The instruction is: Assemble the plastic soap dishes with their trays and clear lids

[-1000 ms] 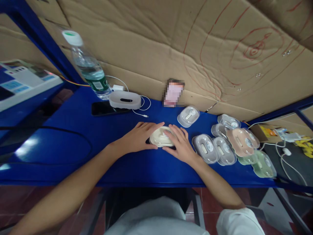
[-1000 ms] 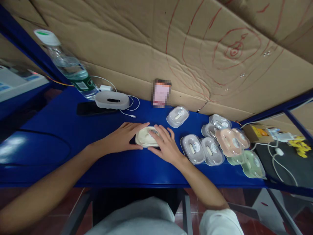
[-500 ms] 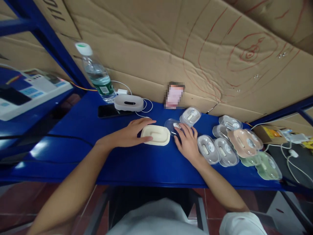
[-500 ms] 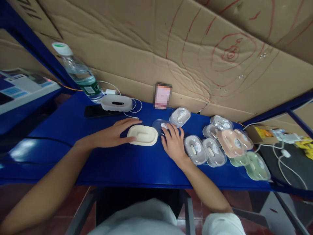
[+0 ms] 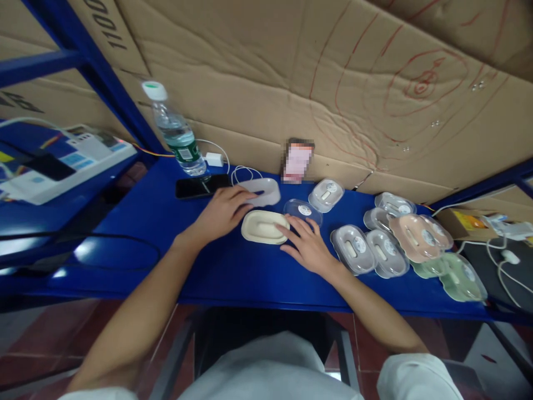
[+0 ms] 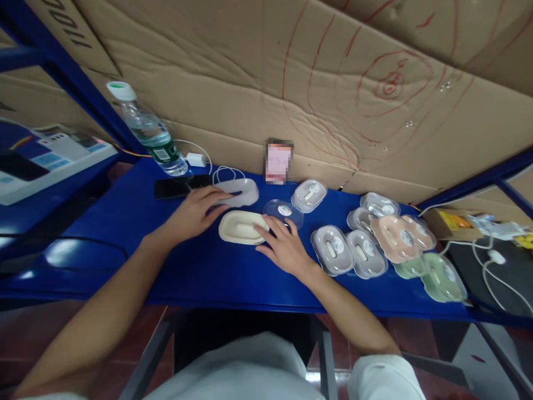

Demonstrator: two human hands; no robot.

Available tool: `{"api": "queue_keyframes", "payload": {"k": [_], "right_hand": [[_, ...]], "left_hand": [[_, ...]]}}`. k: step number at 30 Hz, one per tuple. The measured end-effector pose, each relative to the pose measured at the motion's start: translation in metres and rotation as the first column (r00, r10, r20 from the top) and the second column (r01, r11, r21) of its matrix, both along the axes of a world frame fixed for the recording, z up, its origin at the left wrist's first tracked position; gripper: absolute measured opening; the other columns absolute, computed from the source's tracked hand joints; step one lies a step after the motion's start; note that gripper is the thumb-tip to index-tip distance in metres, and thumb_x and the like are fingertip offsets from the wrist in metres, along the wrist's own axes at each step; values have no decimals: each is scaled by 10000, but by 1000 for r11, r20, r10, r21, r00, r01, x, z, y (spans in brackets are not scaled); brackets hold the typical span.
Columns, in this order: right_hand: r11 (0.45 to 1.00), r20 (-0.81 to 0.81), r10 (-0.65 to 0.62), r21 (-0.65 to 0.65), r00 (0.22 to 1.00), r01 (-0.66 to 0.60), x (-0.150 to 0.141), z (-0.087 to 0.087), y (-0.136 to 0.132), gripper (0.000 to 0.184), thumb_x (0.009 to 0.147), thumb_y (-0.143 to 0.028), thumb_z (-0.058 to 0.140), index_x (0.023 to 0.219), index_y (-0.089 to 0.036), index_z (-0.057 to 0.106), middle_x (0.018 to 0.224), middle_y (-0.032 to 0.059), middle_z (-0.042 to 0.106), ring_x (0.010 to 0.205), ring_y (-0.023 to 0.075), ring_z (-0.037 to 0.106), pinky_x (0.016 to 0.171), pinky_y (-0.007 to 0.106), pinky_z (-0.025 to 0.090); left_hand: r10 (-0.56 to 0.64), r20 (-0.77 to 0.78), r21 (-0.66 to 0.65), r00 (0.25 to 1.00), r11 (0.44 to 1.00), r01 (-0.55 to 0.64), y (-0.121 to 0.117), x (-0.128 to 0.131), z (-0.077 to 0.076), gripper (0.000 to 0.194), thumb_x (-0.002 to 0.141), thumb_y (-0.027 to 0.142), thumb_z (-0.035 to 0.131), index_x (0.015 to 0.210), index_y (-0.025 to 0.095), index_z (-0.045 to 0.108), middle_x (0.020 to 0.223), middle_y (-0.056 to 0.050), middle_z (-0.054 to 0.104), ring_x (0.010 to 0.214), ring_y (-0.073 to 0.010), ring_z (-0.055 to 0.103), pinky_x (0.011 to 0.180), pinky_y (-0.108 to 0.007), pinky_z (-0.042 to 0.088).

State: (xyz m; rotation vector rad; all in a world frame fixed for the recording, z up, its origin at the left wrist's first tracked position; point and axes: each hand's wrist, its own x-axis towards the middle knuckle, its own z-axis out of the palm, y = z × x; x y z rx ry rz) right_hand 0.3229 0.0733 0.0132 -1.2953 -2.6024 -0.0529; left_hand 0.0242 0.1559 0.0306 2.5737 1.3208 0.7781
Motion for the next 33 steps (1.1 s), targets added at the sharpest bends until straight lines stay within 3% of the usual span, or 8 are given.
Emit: {"api": "queue_keyframes", "payload": {"k": [5,11,14,17,20,23,27,33], "right_hand": [[951,-109,-305,21,946,309,12,-1,8,466,1141,-410,403,1517,-221,604,1577,136,593,1442,312,544,1199,499,408],[908,-70,-417,22,906,419,18,-4,15,451,1136,-361,398,1496,-193,612,1581,153,580,1460,352,514,1189,558,404],[934,-135,-347,34,928,355,19,1,14,469,1151,-357,363,1532,-191,582,1629,138,539,1520,309,472,1243,527,381],[996,-113,-88,21,990,90,17,5,10,495,1142,-431,436,1584,-229,532,1708,109,446,1595,270,391,1289,501,353],[993,-33,121,4,992,-121,11,3,7,492,1115,-417,535,1575,-243,545,1713,106,441,1606,268,383,1303,512,333],[990,-17,138,21,990,-138,6,1,7,406,1117,-277,519,1512,-249,609,1649,100,535,1538,241,487,1277,476,367],[991,-21,123,49,992,-122,6,1,8,375,1098,-260,548,1458,-252,654,1584,103,604,1482,255,544,1249,486,390],[993,-74,111,60,991,-106,5,-5,8,381,1094,-258,531,1455,-203,642,1631,135,547,1492,268,530,1229,490,425]], "left_hand": [[-252,-45,-31,967,968,250,-21,29,0,366,1061,287,452,1309,246,719,1252,-102,729,1214,-281,667,1063,-451,496],[-265,-81,-70,961,963,260,-21,21,-3,284,954,330,644,1216,297,747,1323,-90,691,1284,-324,622,1114,-526,441],[-277,-90,-98,957,958,269,-22,20,-5,283,914,349,729,1194,316,747,1390,-80,662,1369,-341,572,1174,-547,391],[-336,-122,-92,934,941,326,-23,23,-8,265,946,281,699,1205,320,742,1279,-51,727,1271,-287,648,1197,-521,378],[-364,-138,-37,921,931,362,-22,27,-11,334,969,250,686,1287,344,723,1279,-40,746,1239,-263,676,1207,-517,372],[-360,-138,-20,923,932,361,-21,25,-11,316,973,272,703,1277,353,733,1276,-38,751,1239,-259,682,1199,-507,394],[-374,-137,-84,917,927,366,-20,16,-12,414,940,232,717,1334,362,707,1352,-39,714,1301,-267,657,1227,-520,389],[-386,-167,-73,907,923,379,-21,16,-15,492,980,106,564,1382,359,693,1357,-46,722,1308,-241,660,1218,-495,425]]}}
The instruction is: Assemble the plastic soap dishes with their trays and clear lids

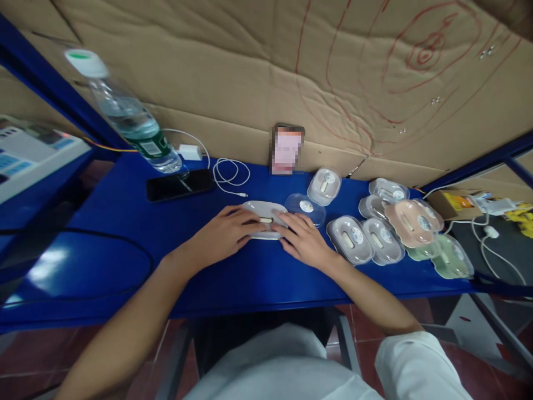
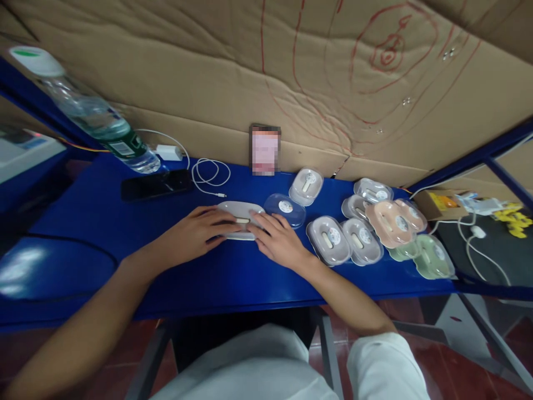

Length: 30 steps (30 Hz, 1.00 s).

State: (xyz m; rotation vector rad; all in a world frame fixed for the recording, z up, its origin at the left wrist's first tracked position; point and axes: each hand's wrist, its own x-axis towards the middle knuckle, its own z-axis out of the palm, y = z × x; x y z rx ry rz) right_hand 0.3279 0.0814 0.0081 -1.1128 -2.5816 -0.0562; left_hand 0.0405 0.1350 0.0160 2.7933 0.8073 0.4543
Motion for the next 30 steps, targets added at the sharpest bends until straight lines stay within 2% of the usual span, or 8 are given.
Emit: {"api": "queue_keyframes", "payload": {"k": [5,9,13,17,20,23,26,30], "right_hand": [[997,11,-64,-30,998,64,0,-2,1,422,1110,-422,536,1469,-225,637,1688,157,461,1549,303,458,1249,530,404],[960,97,-273,-30,957,277,3,1,0,679,1065,-563,579,1634,-210,466,1760,188,316,1614,373,337,1293,620,308],[857,123,-502,-63,856,512,5,0,-2,683,1070,-553,565,1638,-190,461,1750,205,328,1609,426,323,1268,711,293],[823,145,-543,-100,827,559,4,-2,-2,516,1126,-327,424,1642,-323,444,1763,108,337,1616,398,319,1205,858,230],[822,85,-545,-140,834,552,6,-2,0,511,1127,-273,380,1628,-324,465,1742,94,386,1609,378,341,1197,828,297],[847,-51,-521,-153,852,509,8,2,-1,501,1143,-299,338,1627,-283,470,1712,101,438,1598,316,380,1248,693,353],[931,-81,-354,-127,932,343,5,7,-5,500,1152,-318,332,1633,-285,466,1722,90,425,1620,268,346,1298,594,327],[990,57,-89,-102,994,94,-4,9,-11,470,1144,-313,406,1599,-305,521,1710,92,448,1612,282,362,1329,633,237]], "left_hand": [[6,10,12,1000,1000,-6,-1,4,3,386,1013,214,592,1358,325,724,1356,-80,713,1301,-270,659,1206,-512,439],[106,31,-41,994,994,-105,3,-6,9,260,994,371,652,1214,323,782,1445,-95,643,1392,-340,586,1178,-552,444],[248,-13,-129,969,960,-247,11,-17,8,583,914,486,723,1439,250,631,1644,-162,462,1495,-407,477,1237,-610,377],[269,-53,-246,962,930,-274,16,-20,4,699,919,518,698,1538,253,511,1648,-139,466,1487,-373,500,1227,-560,420],[258,-31,-291,966,922,-256,17,-18,4,744,918,557,703,1562,259,479,1655,-131,457,1505,-362,485,1251,-537,403],[248,4,-309,969,922,-234,15,-12,3,792,926,582,707,1604,280,431,1664,-130,450,1537,-366,449,1263,-534,389],[239,56,-335,969,919,-207,11,0,-2,885,916,617,727,1653,296,357,1675,-131,449,1556,-381,418,1264,-557,375],[205,124,-385,971,912,-143,5,14,-9,1037,883,645,769,1708,323,230,1681,-137,444,1520,-385,459,1243,-564,392]]}}
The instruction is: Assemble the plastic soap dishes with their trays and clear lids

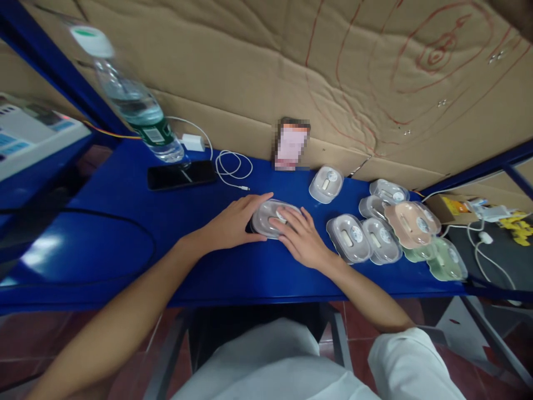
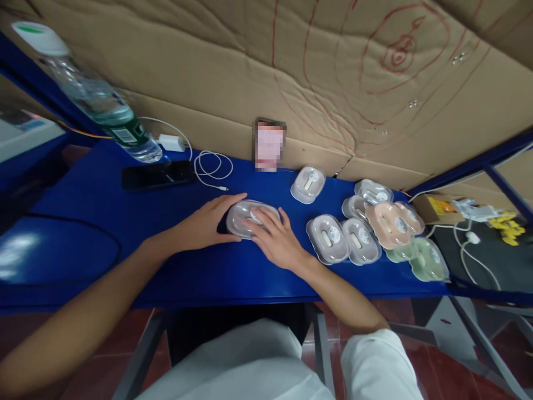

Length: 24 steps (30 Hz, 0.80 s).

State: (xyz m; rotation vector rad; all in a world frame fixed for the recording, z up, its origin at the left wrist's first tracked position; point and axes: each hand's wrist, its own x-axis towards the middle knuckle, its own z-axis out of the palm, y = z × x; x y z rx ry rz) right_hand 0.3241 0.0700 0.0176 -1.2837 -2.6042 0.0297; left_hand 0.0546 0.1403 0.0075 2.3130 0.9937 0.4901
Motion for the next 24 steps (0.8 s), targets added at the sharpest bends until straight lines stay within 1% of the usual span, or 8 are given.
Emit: {"api": "queue_keyframes", "payload": {"k": [3,6,9,12,15,17,20,24], "right_hand": [[998,54,63,19,997,-64,-3,-1,-1,483,1127,-276,469,1607,-313,511,1681,100,490,1595,294,393,1324,671,235],[992,100,117,43,988,-122,-3,-1,-1,574,1089,-151,498,1618,-374,485,1684,68,490,1599,299,391,1321,725,195],[991,106,118,55,987,-125,-3,1,-1,603,1080,-126,502,1618,-397,480,1681,57,495,1599,292,392,1327,731,166],[996,88,77,37,993,-81,-3,3,1,519,1107,-207,499,1606,-351,509,1671,89,504,1588,278,414,1330,679,233],[998,95,24,60,995,-29,-3,2,3,510,1120,-249,487,1628,-291,487,1684,139,476,1578,295,430,1305,655,312],[994,114,45,90,992,-56,-3,0,2,525,1114,-213,490,1629,-313,481,1688,129,472,1589,297,413,1310,680,279],[985,125,127,98,984,-140,-3,-1,1,588,1083,-130,508,1617,-376,482,1701,80,463,1612,275,377,1330,709,179],[991,103,114,61,988,-121,-3,3,1,549,1090,-187,528,1607,-370,505,1692,70,478,1602,274,396,1344,675,176]], "left_hand": [[-10,13,-6,1000,1000,10,-3,4,0,1052,891,581,789,1717,305,198,1656,-157,462,1503,-375,474,1230,-547,406],[-31,11,14,999,999,31,-5,5,1,1021,907,541,783,1712,300,205,1647,-162,464,1493,-366,479,1216,-539,415],[-57,10,40,998,998,56,-4,5,0,989,916,547,768,1705,310,221,1656,-153,449,1498,-360,471,1205,-528,423],[-45,1,35,999,998,45,-3,4,-2,989,918,579,754,1705,302,223,1647,-157,454,1487,-358,482,1206,-520,425],[-9,-11,27,1000,1000,9,-1,1,-3,981,915,632,733,1696,275,260,1628,-174,463,1465,-372,503,1211,-534,424],[8,-23,32,1000,999,-7,-1,1,-2,980,907,665,725,1688,267,285,1628,-180,460,1462,-386,503,1212,-550,422],[-7,-36,44,999,999,9,0,1,-2,963,911,650,725,1689,286,290,1632,-171,458,1471,-387,492,1212,-561,417],[-18,-27,14,999,1000,18,0,2,-1,945,901,622,749,1681,307,319,1623,-160,458,1470,-374,494,1222,-553,411]]}}
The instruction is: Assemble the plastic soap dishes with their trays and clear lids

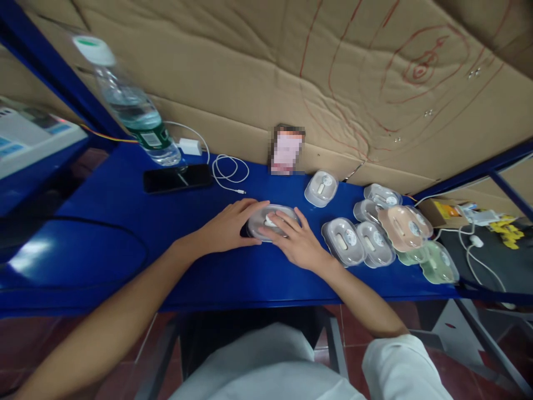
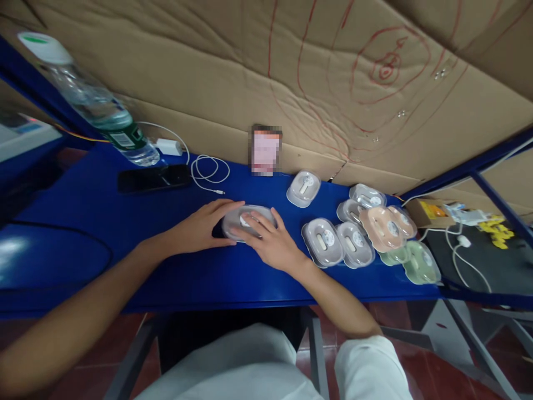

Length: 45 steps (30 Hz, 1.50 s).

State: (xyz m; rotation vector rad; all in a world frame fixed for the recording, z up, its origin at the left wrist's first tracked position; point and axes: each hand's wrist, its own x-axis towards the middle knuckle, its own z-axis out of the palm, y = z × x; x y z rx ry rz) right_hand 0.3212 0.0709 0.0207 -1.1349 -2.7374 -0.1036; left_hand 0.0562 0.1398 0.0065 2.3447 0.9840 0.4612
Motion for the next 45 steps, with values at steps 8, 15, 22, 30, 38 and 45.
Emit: {"api": "queue_keyframes", "payload": {"k": [8,15,22,30,38,45], "right_hand": [[999,3,-6,-47,1000,7,1,3,4,516,1121,-243,479,1613,-398,489,1718,41,440,1610,263,381,1341,643,183],[961,-226,-275,-44,935,272,1,-13,4,491,1105,-198,419,1582,-240,526,1713,107,439,1660,284,267,1329,655,156],[994,-257,-56,74,965,77,-9,-3,-17,466,1089,-208,457,1516,-308,615,1513,59,665,1490,216,526,1303,485,274],[967,-388,-216,41,896,251,8,16,-12,461,1110,-270,464,1562,-223,547,1410,105,719,1343,234,633,1170,429,430],[899,-327,-414,-3,849,437,24,22,-7,459,1126,-278,400,1555,-200,543,1454,142,678,1331,315,606,1124,494,446],[935,-275,-355,-87,894,344,27,1,4,598,1105,-492,507,1615,-182,462,1650,195,478,1535,378,449,1228,585,412]], "left_hand": [[3,6,1,1000,1000,-3,-1,-1,0,931,881,676,741,1659,316,378,1612,-144,476,1445,-374,526,1209,-534,433],[185,-155,146,970,976,-162,10,1,5,850,878,653,730,1584,279,440,1509,-154,551,1317,-383,633,1096,-542,512],[381,-281,408,881,878,-250,-11,30,11,758,968,593,604,1550,131,454,1223,-230,719,1087,-404,738,863,-454,577],[165,-230,200,959,973,-120,-25,89,21,677,998,320,505,1643,197,344,1031,-94,794,921,-292,794,744,-357,574],[123,-173,489,977,872,-23,-17,95,20,411,1019,475,573,1323,215,667,1352,-187,676,1247,-373,665,1003,-512,544],[204,-151,369,967,920,-136,3,47,30,505,928,607,707,1209,193,640,1388,-177,638,1177,-356,692,945,-462,572]]}}
